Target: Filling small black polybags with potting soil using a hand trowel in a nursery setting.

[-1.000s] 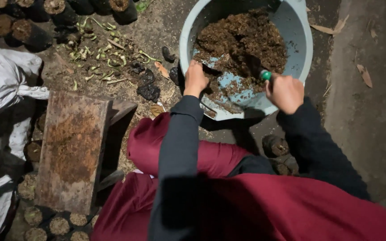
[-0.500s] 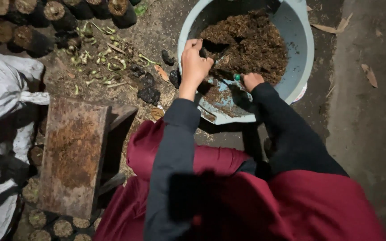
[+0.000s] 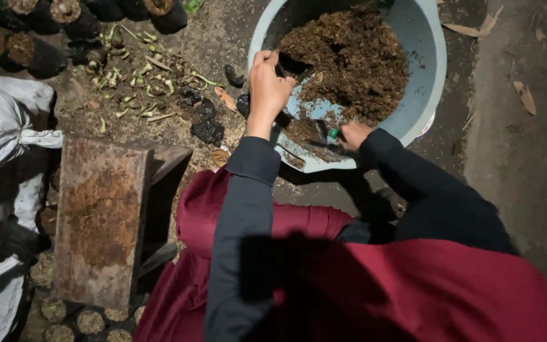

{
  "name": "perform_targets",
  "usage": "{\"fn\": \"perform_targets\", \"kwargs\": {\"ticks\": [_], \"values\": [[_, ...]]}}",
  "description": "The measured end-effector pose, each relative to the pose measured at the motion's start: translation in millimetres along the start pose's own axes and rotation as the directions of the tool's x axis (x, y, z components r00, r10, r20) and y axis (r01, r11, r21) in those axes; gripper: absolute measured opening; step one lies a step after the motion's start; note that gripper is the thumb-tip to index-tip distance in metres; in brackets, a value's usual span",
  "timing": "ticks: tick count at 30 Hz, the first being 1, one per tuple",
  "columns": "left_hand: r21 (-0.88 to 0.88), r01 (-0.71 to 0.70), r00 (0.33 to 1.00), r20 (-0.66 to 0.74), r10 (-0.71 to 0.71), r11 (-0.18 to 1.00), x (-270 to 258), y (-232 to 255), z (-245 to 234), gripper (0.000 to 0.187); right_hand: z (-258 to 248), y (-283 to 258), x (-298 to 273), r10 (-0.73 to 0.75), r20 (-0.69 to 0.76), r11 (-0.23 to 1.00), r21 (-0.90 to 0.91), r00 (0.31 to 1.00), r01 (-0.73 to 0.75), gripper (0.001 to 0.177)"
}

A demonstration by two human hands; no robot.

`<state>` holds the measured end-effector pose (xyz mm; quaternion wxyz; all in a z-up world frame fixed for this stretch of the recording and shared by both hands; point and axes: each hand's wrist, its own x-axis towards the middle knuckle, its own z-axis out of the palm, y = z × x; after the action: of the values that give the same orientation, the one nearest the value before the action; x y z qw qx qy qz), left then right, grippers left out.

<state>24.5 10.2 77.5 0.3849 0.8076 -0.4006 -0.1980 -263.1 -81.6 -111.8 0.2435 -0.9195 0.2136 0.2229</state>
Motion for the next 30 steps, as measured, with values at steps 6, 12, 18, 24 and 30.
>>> {"fn": "perform_targets", "kwargs": {"ticks": [6,12,18,24,30], "values": [[-0.019,-0.028,0.999,-0.029,0.027,0.999,7.5,-12.5,19.4,0.056,22.5,-16.5,-0.3,-0.029,-0.128,0.992,-0.123,0.991,0.013,0.016],[0.027,-0.012,1.000,0.024,0.011,1.000,9.0,-17.8,31.1,0.059,8.5,-30.1,-37.8,-0.054,-0.144,0.997,-0.054,0.988,0.047,0.010],[0.070,0.049,0.997,0.059,-0.053,0.996,13.5,-30.4,41.6,0.060,1.9,-45.7,-74.1,0.014,-0.238,1.000,-0.008,0.971,-0.017,0.016],[0.047,-0.003,0.999,0.034,0.001,0.999,11.0,-24.9,35.0,0.061,-38.3,-37.1,-88.9,0.146,-0.196,0.954,0.286,0.970,-0.086,0.032],[0.052,-0.059,0.998,-0.002,0.059,0.997,3.4,-24.2,25.0,0.053,8.6,27.7,-70.9,0.145,-0.137,0.847,0.529,0.980,-0.051,0.032]]}}
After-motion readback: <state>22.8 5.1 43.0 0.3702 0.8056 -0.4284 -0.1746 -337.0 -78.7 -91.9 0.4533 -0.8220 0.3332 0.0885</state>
